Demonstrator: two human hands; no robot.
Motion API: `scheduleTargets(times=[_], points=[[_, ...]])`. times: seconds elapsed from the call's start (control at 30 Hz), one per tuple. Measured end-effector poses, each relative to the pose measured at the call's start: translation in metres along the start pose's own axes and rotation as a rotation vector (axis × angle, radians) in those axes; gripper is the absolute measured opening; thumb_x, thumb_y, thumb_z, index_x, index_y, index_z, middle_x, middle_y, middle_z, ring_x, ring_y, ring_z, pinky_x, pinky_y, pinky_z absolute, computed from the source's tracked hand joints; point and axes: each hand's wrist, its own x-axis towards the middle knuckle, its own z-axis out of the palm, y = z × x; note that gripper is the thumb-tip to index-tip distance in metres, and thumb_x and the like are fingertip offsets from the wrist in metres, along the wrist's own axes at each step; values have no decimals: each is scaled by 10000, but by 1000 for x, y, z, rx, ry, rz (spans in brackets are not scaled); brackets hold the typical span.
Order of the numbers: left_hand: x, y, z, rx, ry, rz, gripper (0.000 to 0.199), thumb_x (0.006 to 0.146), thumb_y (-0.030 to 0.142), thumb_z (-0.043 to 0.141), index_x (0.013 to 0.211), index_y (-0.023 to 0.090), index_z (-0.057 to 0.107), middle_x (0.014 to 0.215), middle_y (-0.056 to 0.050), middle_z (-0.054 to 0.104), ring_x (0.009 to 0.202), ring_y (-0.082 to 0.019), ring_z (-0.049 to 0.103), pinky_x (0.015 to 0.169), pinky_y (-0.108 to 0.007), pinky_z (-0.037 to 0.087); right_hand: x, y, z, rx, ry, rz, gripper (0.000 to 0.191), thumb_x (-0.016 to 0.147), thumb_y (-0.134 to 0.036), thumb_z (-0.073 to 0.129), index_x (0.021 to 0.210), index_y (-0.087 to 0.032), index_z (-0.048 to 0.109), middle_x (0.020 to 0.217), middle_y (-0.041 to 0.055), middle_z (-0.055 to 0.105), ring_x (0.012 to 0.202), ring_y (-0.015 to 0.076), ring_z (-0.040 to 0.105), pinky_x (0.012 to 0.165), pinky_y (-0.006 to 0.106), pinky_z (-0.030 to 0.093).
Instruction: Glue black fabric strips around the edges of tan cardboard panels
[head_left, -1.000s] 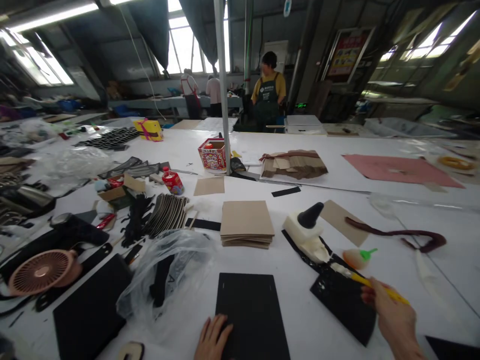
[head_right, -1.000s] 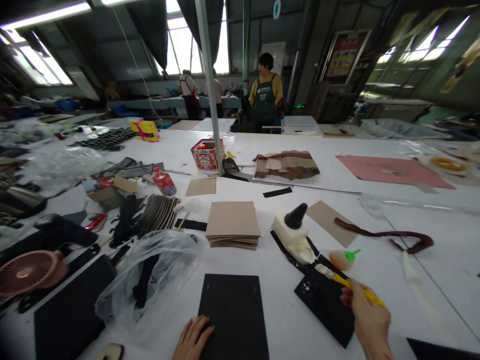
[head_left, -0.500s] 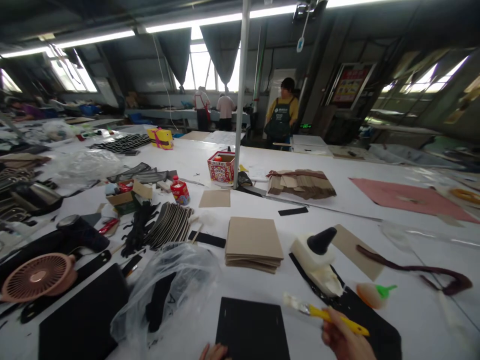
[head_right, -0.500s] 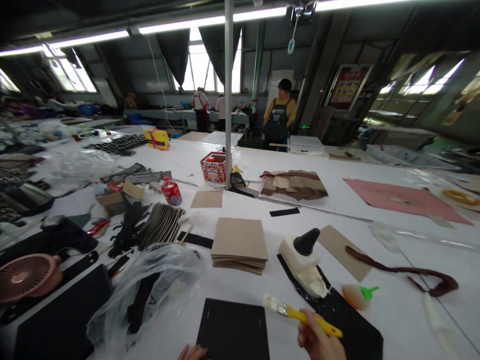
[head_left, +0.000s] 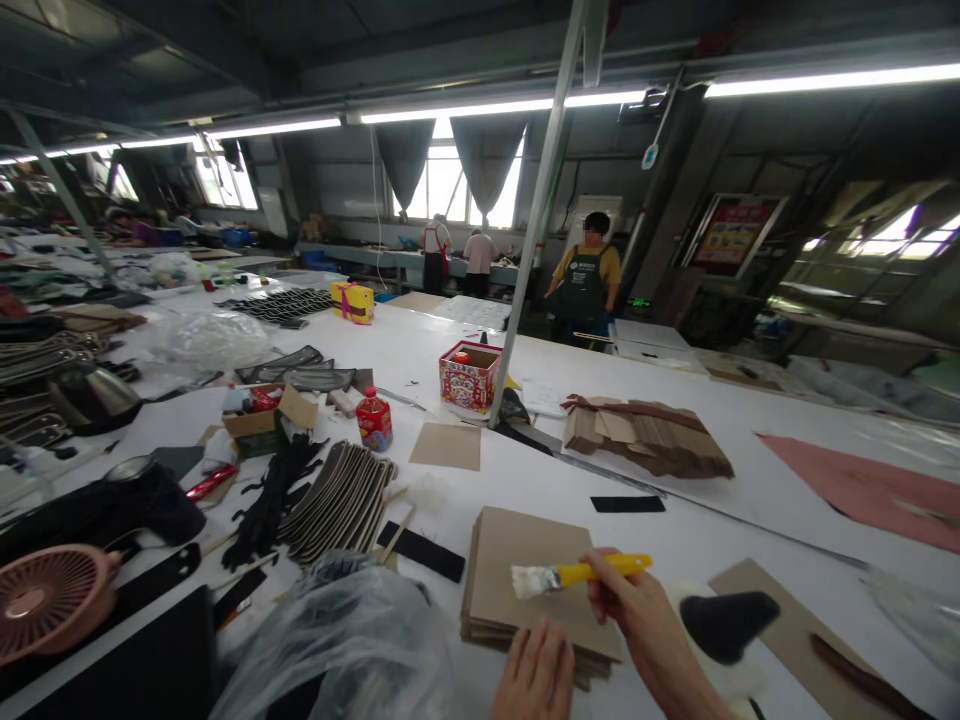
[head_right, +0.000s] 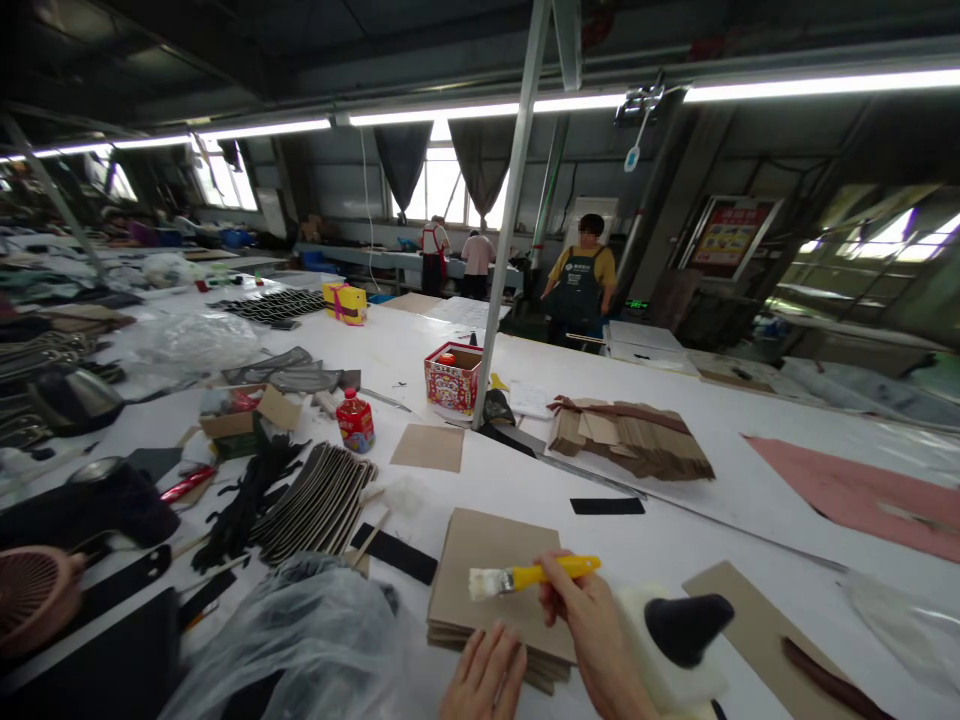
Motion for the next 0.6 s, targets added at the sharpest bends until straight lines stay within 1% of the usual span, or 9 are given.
scheduleTargets(times=[0.07, 0.1, 0.17, 0.3, 0.4, 0.47, 0.53, 0.6], points=[[7, -4, 9, 22, -76, -15, 311, 842, 325, 439, 997, 161, 654, 1025, -52, 716, 1021, -213, 613, 1090, -356, 295, 14, -4, 19, -115, -45, -13, 404, 650, -549, 705, 730, -165, 609, 480, -39, 530, 424, 107, 434, 399, 220, 340], [8, -6, 11, 38, -84, -31, 307, 842, 306, 431, 987, 157, 656, 1008, -53, 722, 999, -213, 621, 1110, -358, 264, 19, -4, 26, -167, -61, -16, 420, 650, -565, 691, 730, -162, 604, 467, -41, 522, 407, 103, 420, 387, 219, 323], [5, -8, 15, 65, -33, -60, 283, 850, 215, 401, 945, 167, 664, 943, -41, 740, 938, -197, 646, 1130, -353, 236, 29, 0, 37, -263, -87, -17, 424, 662, -575, 657, 719, -161, 589, 443, -48, 506, 368, 90, 389, 366, 212, 290], [-7, -4, 29, 76, 113, -125, 345, 863, 96, 333, 892, 181, 666, 853, -26, 754, 854, -167, 684, 1106, -337, 301, 41, 15, 49, -384, -144, 11, 376, 695, -534, 608, 701, -161, 569, 409, -60, 471, 333, 73, 357, 341, 193, 247], [-16, 0, 44, 95, 192, -182, 336, 868, 87, 341, 880, 182, 663, 808, -26, 756, 814, -162, 700, 1082, -333, 343, 46, 24, 56, -431, -182, 42, 350, 704, -509, 582, 670, -161, 559, 399, -63, 456, 326, 68, 348, 333, 187, 248], [-23, 2, 54, 130, 220, -173, 290, 870, 107, 381, 878, 190, 659, 774, -23, 756, 781, -163, 706, 1055, -339, 379, 51, 28, 60, -457, -195, 26, 335, 715, -490, 561, 640, -164, 552, 400, -62, 453, 319, 66, 345, 330, 188, 247], [-30, 4, 62, 169, 233, -162, 247, 867, 122, 423, 853, 198, 658, 736, -19, 752, 730, -161, 708, 1013, -338, 421, 61, 30, 62, -473, -169, -16, 312, 729, -466, 545, 632, -169, 556, 407, -61, 461, 317, 73, 360, 332, 194, 262], [-35, 5, 69, 189, 233, -184, 226, 864, 129, 450, 808, 202, 656, 703, -18, 747, 683, -160, 705, 965, -335, 454, 76, 29, 62, -488, -102, -63, 289, 739, -440, 545, 617, -178, 557, 413, -58, 478, 323, 84, 389, 343, 202, 286]])
